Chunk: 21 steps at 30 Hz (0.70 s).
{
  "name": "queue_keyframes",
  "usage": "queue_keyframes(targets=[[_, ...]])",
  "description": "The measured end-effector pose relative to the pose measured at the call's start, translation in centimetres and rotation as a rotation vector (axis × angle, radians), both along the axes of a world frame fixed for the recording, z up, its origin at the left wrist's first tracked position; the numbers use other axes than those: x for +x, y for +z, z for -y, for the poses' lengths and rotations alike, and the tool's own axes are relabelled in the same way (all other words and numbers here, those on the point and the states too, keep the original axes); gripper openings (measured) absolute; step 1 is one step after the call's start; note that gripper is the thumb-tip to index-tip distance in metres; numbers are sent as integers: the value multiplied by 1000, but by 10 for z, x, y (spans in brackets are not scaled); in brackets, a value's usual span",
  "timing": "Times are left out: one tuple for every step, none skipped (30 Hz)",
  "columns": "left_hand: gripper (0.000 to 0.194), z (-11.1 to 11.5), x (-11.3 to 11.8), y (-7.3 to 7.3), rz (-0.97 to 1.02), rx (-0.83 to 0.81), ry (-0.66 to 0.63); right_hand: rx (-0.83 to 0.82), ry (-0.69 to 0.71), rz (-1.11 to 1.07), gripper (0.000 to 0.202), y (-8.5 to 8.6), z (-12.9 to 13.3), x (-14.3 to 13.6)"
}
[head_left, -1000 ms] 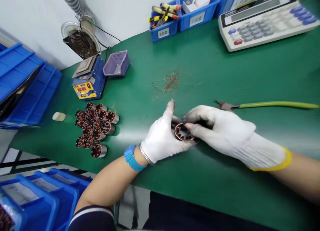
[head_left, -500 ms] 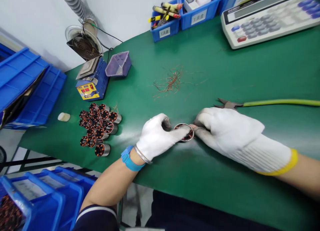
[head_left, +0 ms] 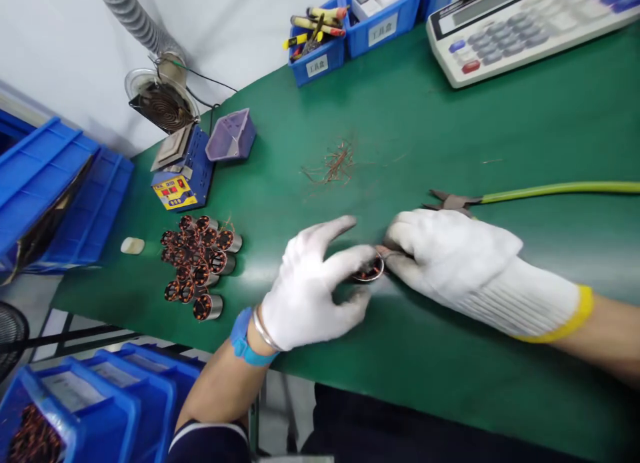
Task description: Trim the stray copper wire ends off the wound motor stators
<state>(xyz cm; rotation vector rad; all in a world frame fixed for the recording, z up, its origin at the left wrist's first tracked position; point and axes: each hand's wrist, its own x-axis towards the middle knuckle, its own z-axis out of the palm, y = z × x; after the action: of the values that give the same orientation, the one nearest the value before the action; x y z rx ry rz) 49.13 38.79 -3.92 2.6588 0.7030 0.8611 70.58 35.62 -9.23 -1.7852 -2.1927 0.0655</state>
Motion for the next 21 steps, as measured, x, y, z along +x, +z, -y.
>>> queue_keyframes(targets=[[28, -1, 3, -7, -44, 93, -9, -9, 4, -6, 34, 0, 0, 0], [22, -2, 5, -13, -70, 147, -15, -15, 3, -14, 34, 0, 0, 1], [15, -4, 7, -17, -78, 174, -13, -14, -6, -22, 35, 0, 0, 1], [10, -5, 7, -20, -79, 185, -9, -10, -13, -27, 35, 0, 0, 1], [6, -5, 7, -21, -86, 182, -8, -2, -21, -29, 34, 0, 0, 1], [5, -5, 5, -20, -97, 177, -19, 5, -23, -30, 34, 0, 0, 1], [5, -4, 3, -18, -113, 173, -38, 8, -18, -29, 33, 0, 0, 0], [5, -3, 1, -14, -142, 173, -60, 10, -10, -27, 32, 0, 0, 1], [5, -2, -2, -10, -188, 170, -81, 13, 0, -25, 32, -1, -1, 1], [4, -1, -5, -5, -248, 162, -101, 18, 14, -23, 32, -1, -1, 1], [4, 0, -8, -1, -311, 143, -115, 23, 21, -22, 31, -1, -2, 2], [6, 0, -10, 2, -356, 108, -121, 27, 30, -23, 31, -1, -2, 3], [10, -1, -12, 4, -356, 52, -109, 30, 37, -27, 31, -1, -3, 4], [13, -2, -12, 4, -292, -17, -71, 33, 43, -32, 30, -1, -3, 5], [15, -4, -11, 3, -174, -99, 1, 35, 51, -36, 29, -1, -2, 5], [16, -5, -9, 0, -35, -199, 105, 41, 53, -39, 29, -1, -2, 5], [18, -6, -5, -5, 91, -316, 226, 53, 54, -37, 29, -1, -1, 4], [24, -6, 0, -10, 181, -434, 341, 60, 61, -30, 28, -2, 0, 4], [37, -5, 7, -14, 205, -555, 430, 63, 73, -22, 28, -2, 0, 3], [55, -3, 14, -19, 178, -652, 479, 64, 89, -17, 27, -3, 0, 3], [71, -1, 21, -23, 132, -708, 497, 65, 111, -14, 25, -3, 0, 3]])
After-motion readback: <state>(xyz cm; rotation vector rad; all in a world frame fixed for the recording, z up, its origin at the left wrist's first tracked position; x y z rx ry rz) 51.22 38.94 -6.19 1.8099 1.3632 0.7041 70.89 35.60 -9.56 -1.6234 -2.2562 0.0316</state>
